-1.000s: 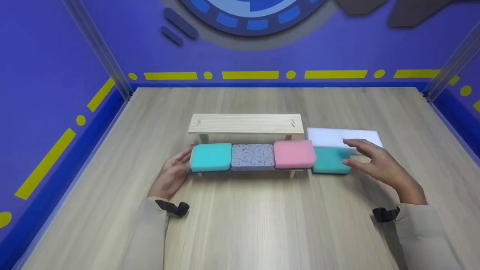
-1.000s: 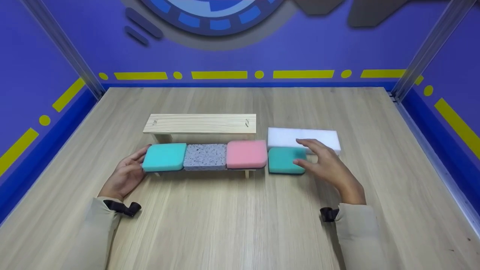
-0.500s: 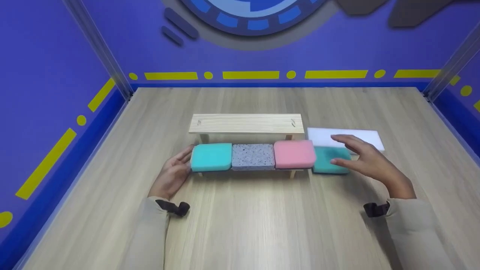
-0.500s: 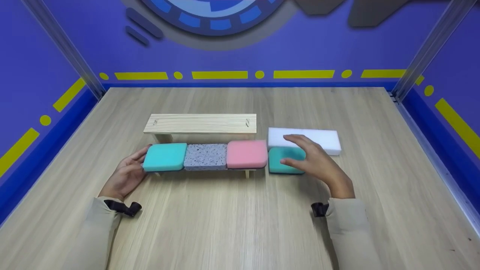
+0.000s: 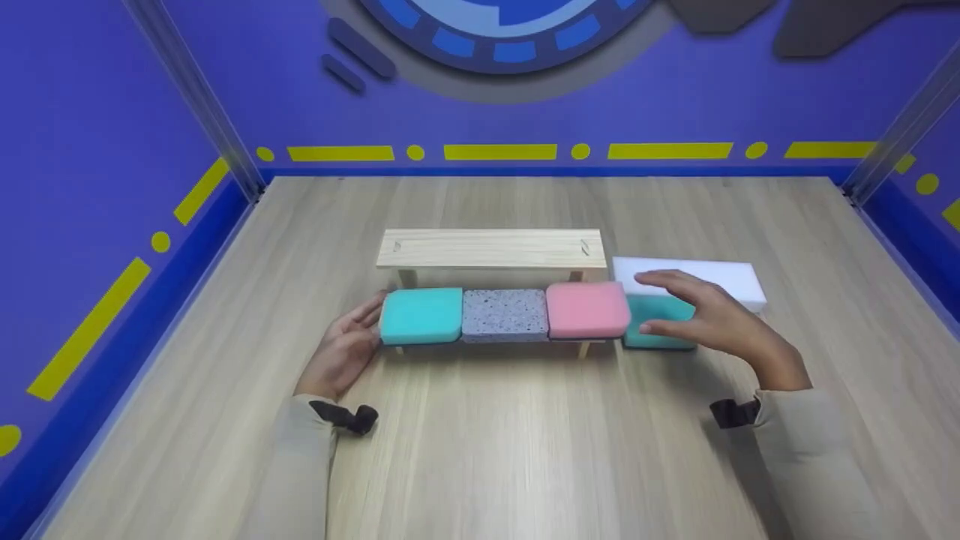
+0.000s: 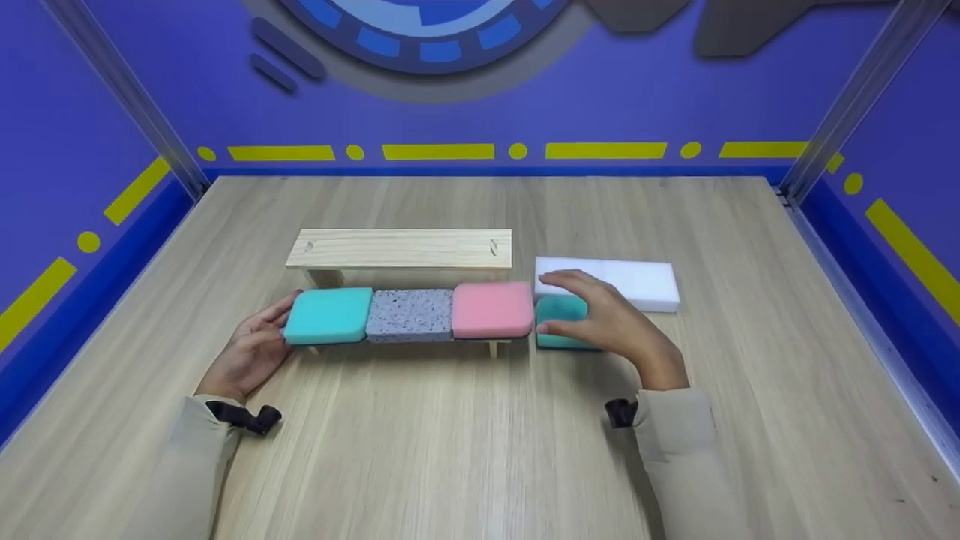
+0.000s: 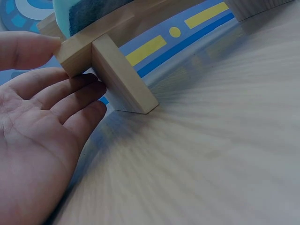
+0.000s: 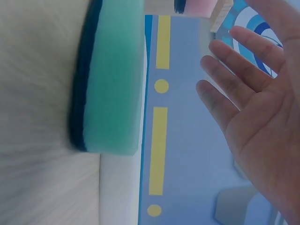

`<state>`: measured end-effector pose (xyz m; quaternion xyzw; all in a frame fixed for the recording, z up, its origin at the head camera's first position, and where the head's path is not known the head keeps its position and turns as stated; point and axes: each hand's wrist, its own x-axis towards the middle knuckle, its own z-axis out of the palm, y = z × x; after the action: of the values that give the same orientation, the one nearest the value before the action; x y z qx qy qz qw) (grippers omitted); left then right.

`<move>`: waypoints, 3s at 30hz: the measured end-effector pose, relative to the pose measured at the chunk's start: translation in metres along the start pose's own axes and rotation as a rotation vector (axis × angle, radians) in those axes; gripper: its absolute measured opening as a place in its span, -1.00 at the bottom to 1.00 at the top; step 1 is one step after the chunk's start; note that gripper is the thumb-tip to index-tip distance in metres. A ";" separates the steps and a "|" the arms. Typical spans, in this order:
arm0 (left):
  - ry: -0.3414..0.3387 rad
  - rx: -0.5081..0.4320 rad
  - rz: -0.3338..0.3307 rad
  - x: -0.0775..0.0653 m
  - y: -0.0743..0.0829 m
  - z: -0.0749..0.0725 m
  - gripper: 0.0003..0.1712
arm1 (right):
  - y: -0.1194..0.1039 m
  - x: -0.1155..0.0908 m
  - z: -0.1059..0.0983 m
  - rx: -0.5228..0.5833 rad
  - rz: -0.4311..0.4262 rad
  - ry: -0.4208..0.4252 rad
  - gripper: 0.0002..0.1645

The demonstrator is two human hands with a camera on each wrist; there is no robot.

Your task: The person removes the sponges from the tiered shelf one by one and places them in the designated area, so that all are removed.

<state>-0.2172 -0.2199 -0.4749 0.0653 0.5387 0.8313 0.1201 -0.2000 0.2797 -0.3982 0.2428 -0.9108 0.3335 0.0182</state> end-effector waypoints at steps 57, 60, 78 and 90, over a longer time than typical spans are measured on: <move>-0.003 -0.028 0.010 0.001 -0.001 0.000 -0.22 | -0.014 0.023 0.030 0.007 -0.094 -0.046 -0.25; 0.004 -0.025 -0.002 0.001 0.000 0.001 -0.22 | -0.014 0.022 0.031 0.023 -0.094 -0.039 -0.24; 0.022 -0.025 -0.003 0.002 0.001 0.003 -0.24 | -0.010 0.014 0.028 0.017 -0.053 -0.029 -0.24; -0.017 0.012 0.007 0.001 0.001 0.000 -0.21 | -0.004 0.007 0.023 -0.021 -0.037 -0.008 -0.24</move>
<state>-0.2183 -0.2201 -0.4744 0.0748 0.5423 0.8280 0.1211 -0.2015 0.2593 -0.4121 0.2608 -0.9096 0.3225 0.0236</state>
